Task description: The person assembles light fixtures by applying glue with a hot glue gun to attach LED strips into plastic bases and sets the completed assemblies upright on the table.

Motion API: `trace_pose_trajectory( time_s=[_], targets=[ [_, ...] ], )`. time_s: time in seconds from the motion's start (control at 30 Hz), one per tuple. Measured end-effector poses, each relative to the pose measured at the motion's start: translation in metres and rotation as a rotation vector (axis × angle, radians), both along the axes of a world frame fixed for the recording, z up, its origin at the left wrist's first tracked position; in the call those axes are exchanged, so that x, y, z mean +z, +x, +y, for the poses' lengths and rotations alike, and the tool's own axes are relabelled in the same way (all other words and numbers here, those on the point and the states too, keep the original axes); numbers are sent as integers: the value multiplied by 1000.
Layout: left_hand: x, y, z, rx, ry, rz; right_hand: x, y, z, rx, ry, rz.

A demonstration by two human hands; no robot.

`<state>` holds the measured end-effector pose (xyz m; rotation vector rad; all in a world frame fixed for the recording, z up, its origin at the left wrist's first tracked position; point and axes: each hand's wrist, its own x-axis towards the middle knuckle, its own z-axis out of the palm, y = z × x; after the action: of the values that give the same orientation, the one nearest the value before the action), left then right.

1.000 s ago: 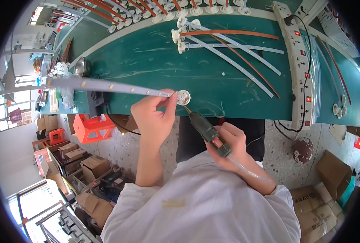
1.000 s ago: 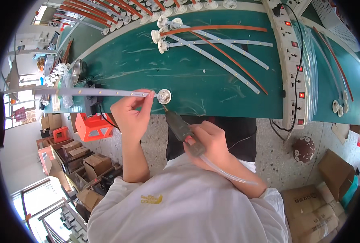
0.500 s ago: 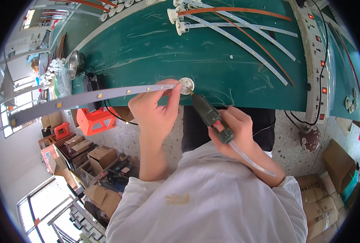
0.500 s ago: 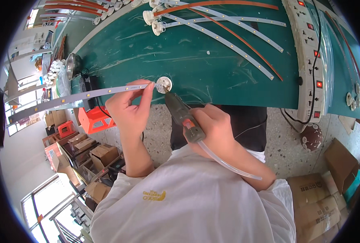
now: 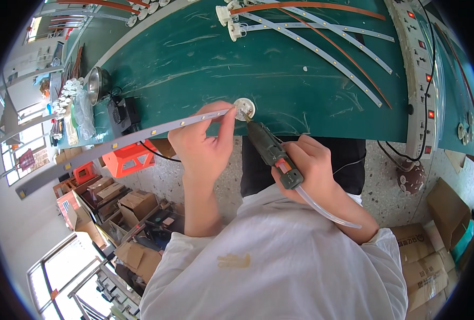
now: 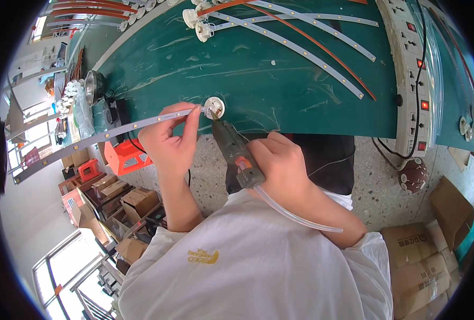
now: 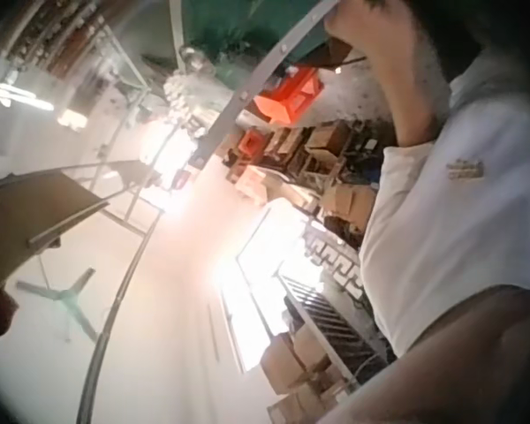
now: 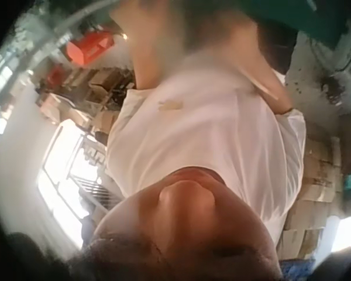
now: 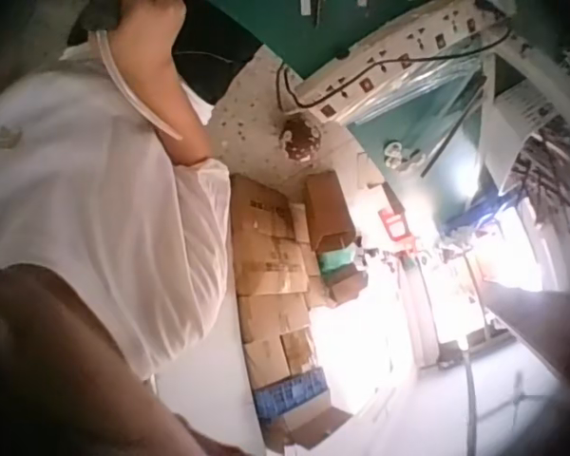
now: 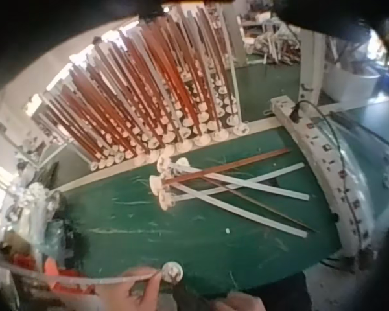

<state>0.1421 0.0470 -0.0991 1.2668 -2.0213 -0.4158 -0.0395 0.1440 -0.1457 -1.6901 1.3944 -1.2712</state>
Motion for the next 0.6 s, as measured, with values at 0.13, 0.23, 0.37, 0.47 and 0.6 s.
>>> trace_pose_trajectory(
  time_s=[0.13, 0.23, 0.37, 0.47, 0.6],
  targets=[
    [-1, 0, 0, 9, 3, 7, 4, -2, -1, 12, 7, 79],
    [-1, 2, 0, 0, 1, 8, 6, -2, -1, 15, 13, 89],
    [0, 1, 0, 10, 29, 10, 5, -2, -1, 15, 0, 104],
    [0, 1, 0, 4, 22, 5, -1, -1, -1, 15, -36, 95],
    [-1, 1, -1, -9, 14, 22, 3, -2, -1, 33, -23, 95]
  ],
)
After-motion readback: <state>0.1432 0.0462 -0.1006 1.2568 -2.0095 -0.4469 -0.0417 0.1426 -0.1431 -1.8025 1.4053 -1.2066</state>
